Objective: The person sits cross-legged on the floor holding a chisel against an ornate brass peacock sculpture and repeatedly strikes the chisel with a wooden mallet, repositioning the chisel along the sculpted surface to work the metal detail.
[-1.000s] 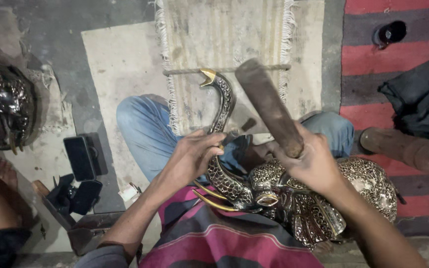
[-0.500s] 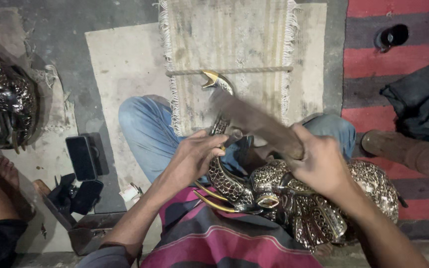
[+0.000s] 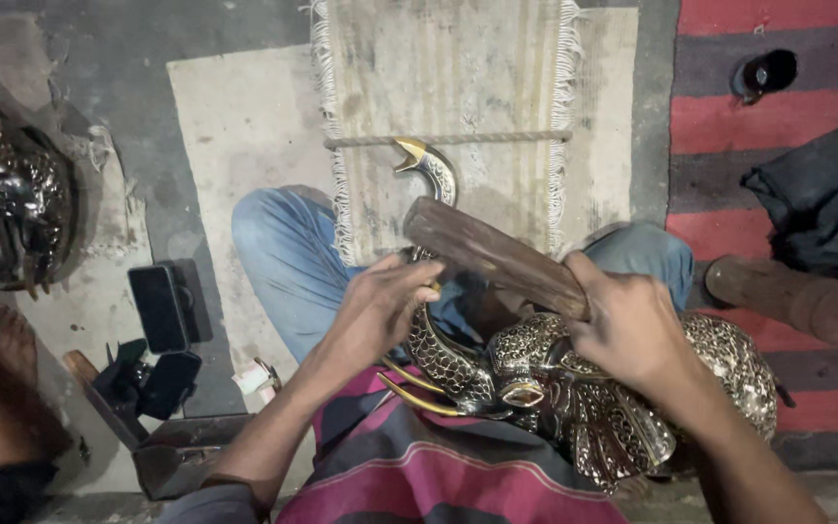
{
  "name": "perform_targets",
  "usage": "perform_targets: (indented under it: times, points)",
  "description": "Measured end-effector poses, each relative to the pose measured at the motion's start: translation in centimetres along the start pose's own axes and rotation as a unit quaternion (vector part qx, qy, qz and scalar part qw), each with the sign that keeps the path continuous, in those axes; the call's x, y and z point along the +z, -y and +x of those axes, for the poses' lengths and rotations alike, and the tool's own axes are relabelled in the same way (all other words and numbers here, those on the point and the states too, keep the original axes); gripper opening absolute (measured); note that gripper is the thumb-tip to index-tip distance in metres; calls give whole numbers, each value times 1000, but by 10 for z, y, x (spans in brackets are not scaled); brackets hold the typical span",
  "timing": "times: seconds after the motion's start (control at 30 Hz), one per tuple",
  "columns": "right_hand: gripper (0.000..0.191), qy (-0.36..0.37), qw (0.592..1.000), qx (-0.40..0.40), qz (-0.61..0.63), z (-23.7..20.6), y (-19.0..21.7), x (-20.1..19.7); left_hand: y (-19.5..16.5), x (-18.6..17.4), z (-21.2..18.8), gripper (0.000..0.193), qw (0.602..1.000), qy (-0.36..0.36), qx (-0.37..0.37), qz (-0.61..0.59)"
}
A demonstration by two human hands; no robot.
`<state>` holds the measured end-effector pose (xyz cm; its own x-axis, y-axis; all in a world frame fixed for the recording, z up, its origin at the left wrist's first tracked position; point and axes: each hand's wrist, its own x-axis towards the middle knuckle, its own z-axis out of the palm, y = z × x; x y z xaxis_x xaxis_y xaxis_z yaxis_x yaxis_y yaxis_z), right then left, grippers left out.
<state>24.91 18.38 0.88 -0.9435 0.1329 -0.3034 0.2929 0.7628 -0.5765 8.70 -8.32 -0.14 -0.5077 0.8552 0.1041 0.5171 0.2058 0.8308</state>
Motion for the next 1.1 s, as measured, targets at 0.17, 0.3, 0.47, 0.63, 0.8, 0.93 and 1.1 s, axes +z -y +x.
perform_targets:
  times: [0.17,0.3,0.47,0.63,0.8,0.93,1.1]
  points:
    - [31,-31,993,27,112,3,-4,-6,-1,7,-2,34,999,-19,-48,-1]
    - [38,26,999,0,18,8,-5,-14,-2,9,-3,28,998,-48,9,28]
    - [47,45,997,54,-21,13,1,-19,-1,11,-4,19,998,-34,-15,51]
    - [41,28,998,55,21,13,5,-23,-9,22,-12,27,982,-135,-133,30]
    - [38,-32,999,32,17,15,13,-26,-14,33,-19,33,971,-184,-137,64]
    - [42,-50,999,-16,-6,22,24,-31,-13,35,-17,29,965,-196,-175,24]
    - [64,-25,998,-59,21,30,48,-43,-16,35,-19,17,962,-197,-191,3]
